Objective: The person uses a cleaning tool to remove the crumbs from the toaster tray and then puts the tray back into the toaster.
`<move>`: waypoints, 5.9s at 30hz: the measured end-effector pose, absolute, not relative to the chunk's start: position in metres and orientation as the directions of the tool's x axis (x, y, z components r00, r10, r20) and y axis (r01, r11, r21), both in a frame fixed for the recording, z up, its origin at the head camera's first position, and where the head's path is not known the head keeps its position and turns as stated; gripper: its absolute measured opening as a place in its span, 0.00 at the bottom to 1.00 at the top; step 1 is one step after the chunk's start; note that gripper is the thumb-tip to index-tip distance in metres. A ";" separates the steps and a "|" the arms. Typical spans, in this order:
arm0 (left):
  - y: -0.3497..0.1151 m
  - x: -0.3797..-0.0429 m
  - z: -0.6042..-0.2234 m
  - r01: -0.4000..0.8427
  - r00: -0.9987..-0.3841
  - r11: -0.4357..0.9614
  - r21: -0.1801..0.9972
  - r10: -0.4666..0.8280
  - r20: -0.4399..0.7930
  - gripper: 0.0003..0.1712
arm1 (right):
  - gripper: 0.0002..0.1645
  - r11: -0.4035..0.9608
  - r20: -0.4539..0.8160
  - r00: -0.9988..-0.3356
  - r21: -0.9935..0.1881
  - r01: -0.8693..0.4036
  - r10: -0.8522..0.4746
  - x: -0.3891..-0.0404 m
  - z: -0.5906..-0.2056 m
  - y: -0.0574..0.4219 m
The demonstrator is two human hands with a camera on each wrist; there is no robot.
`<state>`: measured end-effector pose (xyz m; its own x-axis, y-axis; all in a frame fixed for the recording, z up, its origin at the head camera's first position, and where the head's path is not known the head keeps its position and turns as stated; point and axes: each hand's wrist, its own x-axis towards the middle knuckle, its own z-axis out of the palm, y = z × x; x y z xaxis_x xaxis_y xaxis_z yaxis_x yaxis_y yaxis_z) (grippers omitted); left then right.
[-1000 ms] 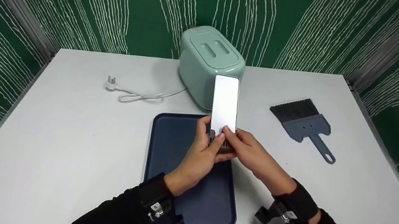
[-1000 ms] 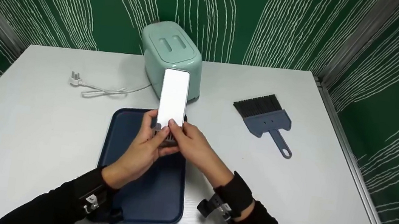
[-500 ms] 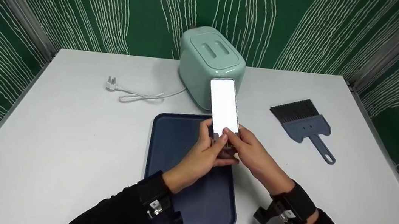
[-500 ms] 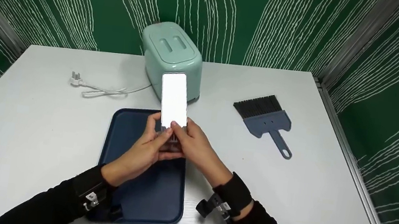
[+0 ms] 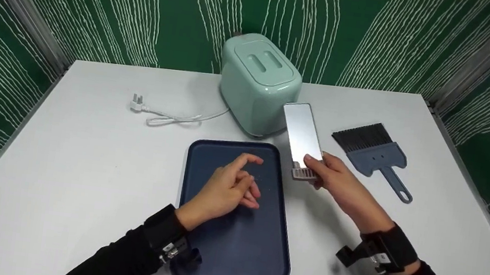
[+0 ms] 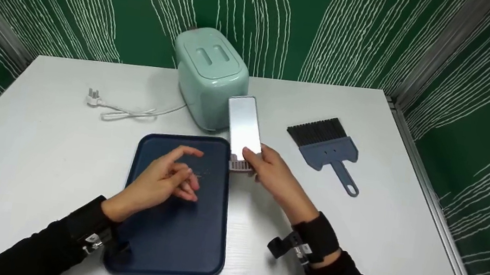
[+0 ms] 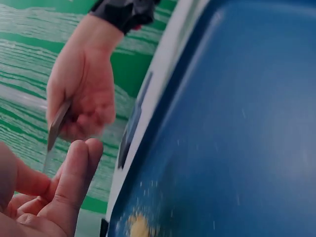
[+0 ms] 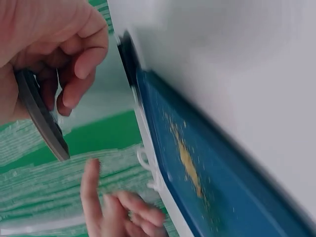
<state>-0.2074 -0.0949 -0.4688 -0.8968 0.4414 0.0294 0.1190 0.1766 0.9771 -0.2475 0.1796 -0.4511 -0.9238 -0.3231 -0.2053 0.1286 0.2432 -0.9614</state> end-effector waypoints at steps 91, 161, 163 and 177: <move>-0.060 -0.346 -0.425 0.377 -0.883 0.866 0.329 0.228 0.411 0.36 | 0.14 0.228 -0.384 -0.812 -0.922 0.312 -0.441 -0.312 -0.512 0.191; -0.060 -0.348 -0.425 0.331 -0.901 0.901 0.281 0.214 0.377 0.37 | 0.22 0.323 -0.268 -0.955 -0.921 0.216 -0.125 -0.339 -0.505 0.147; -0.059 -0.348 -0.425 0.337 -0.894 0.901 0.274 0.215 0.393 0.37 | 0.22 0.329 -0.260 -0.959 -0.921 0.210 -0.116 -0.340 -0.505 0.146; -0.060 -0.348 -0.423 0.322 -0.902 0.909 0.267 0.209 0.377 0.37 | 0.32 0.403 -0.375 -0.909 -0.871 0.280 -0.180 -0.341 -0.497 0.161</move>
<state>-0.3478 -0.0601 -0.4235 -0.9024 0.2087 0.3769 0.3215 0.9086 0.2666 -0.3410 0.1610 -0.4972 -0.9094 -0.1796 -0.3752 0.2799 0.4032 -0.8713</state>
